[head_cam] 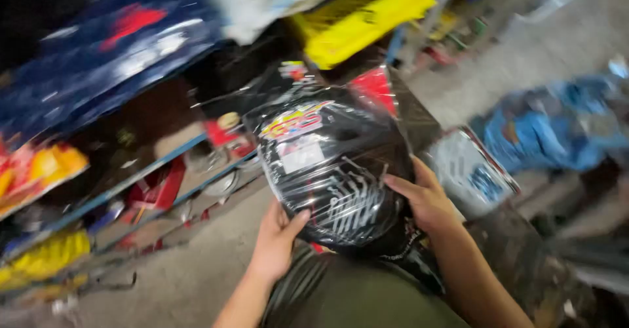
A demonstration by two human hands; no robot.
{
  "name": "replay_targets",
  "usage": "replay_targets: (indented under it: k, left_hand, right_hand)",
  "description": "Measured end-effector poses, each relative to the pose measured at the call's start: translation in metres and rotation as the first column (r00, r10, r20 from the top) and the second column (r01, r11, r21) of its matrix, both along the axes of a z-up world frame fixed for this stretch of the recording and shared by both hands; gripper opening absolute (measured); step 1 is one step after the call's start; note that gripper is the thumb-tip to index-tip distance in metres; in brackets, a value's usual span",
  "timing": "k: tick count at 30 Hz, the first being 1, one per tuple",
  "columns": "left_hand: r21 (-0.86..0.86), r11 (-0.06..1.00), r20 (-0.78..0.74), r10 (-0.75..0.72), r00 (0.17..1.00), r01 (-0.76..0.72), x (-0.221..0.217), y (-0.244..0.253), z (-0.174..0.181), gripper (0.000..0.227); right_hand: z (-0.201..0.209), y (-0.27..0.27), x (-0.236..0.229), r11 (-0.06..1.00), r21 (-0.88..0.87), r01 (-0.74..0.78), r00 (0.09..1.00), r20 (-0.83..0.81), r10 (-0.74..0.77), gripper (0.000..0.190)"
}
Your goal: The person handles several plastic-wrapped packages containing motorcycle parts on a cluttered workbench. They pick up, inspect, and stack the packages, which include items like cables and brake pads, while moving them around the workspace.
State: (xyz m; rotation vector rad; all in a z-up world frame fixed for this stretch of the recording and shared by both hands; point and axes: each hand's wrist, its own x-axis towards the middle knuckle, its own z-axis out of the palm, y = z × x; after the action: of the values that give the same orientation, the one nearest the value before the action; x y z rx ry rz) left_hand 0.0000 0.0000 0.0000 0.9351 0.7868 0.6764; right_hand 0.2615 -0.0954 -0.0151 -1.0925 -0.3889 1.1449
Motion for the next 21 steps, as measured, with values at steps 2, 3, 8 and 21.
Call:
replay_targets:
  k: [2,3,8,21]
  left_hand:
    - [-0.018,0.986,-0.017,0.163,0.987,-0.163,-0.02,0.011,0.0,0.049]
    - [-0.036,0.959,-0.052,0.278,0.959,-0.28,-0.03,0.015,0.001,0.048]
    - [0.212,0.858,0.003,0.478,0.878,-0.468,-0.017,0.117,0.04,0.028]
    - [0.66,0.677,-0.238,0.6,0.764,-0.326,-0.032,0.152,0.036,0.004]
  right_hand:
    - [0.009,0.042,-0.014,0.992,-0.051,-0.116,0.98,0.159,0.122,0.041]
    - [0.012,0.058,-0.023,0.978,-0.11,-0.178,0.933,0.296,0.203,0.029]
    - [0.051,0.187,-0.038,0.993,-0.091,-0.069,0.755,0.646,0.112,0.041]
    - [0.017,0.24,-0.037,0.996,-0.039,0.085,0.759,0.65,-0.04,0.051]
